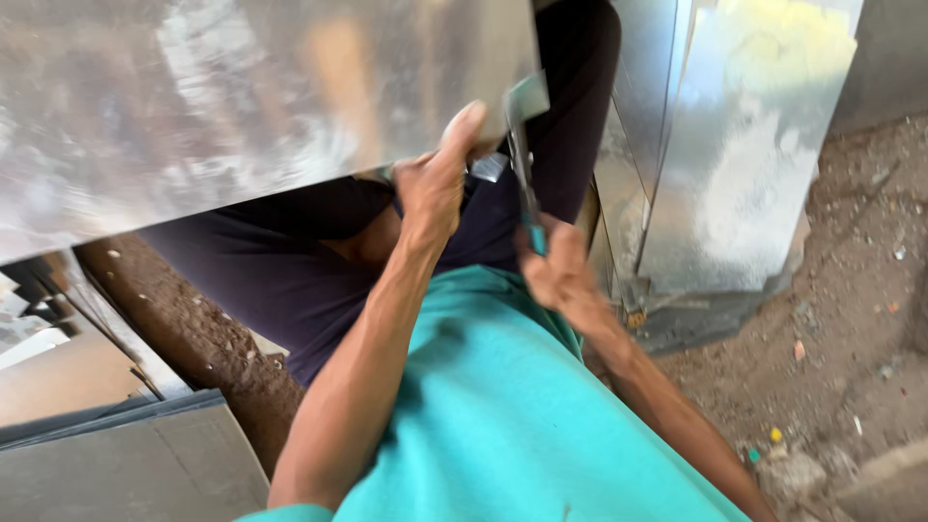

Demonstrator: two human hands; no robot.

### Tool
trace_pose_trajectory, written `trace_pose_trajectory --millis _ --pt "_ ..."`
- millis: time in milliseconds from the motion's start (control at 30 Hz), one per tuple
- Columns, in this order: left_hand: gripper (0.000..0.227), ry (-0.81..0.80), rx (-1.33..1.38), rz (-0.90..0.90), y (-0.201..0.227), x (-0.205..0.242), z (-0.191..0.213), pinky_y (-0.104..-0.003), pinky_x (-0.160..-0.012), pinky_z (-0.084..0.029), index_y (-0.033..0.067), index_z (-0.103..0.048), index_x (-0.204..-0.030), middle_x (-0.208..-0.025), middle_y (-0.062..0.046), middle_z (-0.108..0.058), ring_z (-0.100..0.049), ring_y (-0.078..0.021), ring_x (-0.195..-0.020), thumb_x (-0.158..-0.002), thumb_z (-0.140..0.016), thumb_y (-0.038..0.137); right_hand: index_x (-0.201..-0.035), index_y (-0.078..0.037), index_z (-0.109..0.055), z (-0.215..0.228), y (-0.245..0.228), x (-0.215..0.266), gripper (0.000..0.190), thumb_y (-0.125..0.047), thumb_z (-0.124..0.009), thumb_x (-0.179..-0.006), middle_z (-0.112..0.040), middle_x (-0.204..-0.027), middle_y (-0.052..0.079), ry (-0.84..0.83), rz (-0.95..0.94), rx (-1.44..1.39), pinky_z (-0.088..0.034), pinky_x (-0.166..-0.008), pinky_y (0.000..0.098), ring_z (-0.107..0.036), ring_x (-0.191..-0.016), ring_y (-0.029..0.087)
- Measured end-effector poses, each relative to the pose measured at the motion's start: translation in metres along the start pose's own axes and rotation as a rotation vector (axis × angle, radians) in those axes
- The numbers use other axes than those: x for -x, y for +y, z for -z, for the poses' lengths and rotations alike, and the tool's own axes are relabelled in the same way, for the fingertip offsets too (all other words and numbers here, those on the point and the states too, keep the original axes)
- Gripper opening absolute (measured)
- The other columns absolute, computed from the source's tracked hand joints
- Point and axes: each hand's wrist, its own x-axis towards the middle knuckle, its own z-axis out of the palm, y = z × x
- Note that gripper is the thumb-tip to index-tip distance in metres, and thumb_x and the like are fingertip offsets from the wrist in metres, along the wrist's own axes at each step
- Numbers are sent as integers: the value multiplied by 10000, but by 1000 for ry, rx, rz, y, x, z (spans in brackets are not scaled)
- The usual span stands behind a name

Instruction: The person sits cross-legged on the ground and uses tin snips to cut a large rectangular metal sheet. They repeatedly trim the edges of the sheet, removing small strips of metal, and occasionally adjust the sheet's position on their lap to continue cutting.

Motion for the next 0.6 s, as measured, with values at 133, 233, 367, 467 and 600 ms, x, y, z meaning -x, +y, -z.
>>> trace_pose_trajectory --millis 133,233,367,467,600 --pt "358 340 384 -61 10 18 -18 -335 -638 -558 -54 -669 -1008 -879 -71 -691 -651 -178 -702 -789 -870 144 -877 -19 -597 27 17 9 154 -122 -518 -795 -576 -646 106 11 -150 390 -449 -514 385 -546 -537 238" --pt "385 186 239 10 -3 21 -31 -250 -836 -558 -35 -733 -1067 -1035 -23 -743 -694 -108 -905 -774 -880 167 -849 -9 -639 26 12 24 170 -134 -555 -772 -623 -648 105 17 -35 143 -492 -571 374 -612 -592 238" --pt "455 101 92 -69 -16 12 -10 -311 -804 -565 -46 -665 -1075 -1004 -72 -691 -674 -185 -867 -684 -875 55 -855 19 -664 11 -6 28 178 -96 -569 -758 -630 -640 140 95 -209 -45 -497 -589 402 -613 -601 266" --pt "388 -130 139 23 -1 18 34 -324 -860 -594 -96 -696 -1058 -1013 -118 -729 -712 -206 -905 -750 -887 41 -885 -18 -685 2 -2 22 182 -115 -587 -766 -643 -661 87 16 -137 95 -501 -614 354 -635 -610 191" --pt "313 -39 280 -49 62 15 95 -353 -832 -622 -19 -659 -1082 -1006 -121 -737 -744 -215 -916 -806 -803 5 -836 -35 -708 2 13 6 149 -108 -633 -731 -633 -610 85 -121 -241 55 -485 -559 358 -610 -582 179"
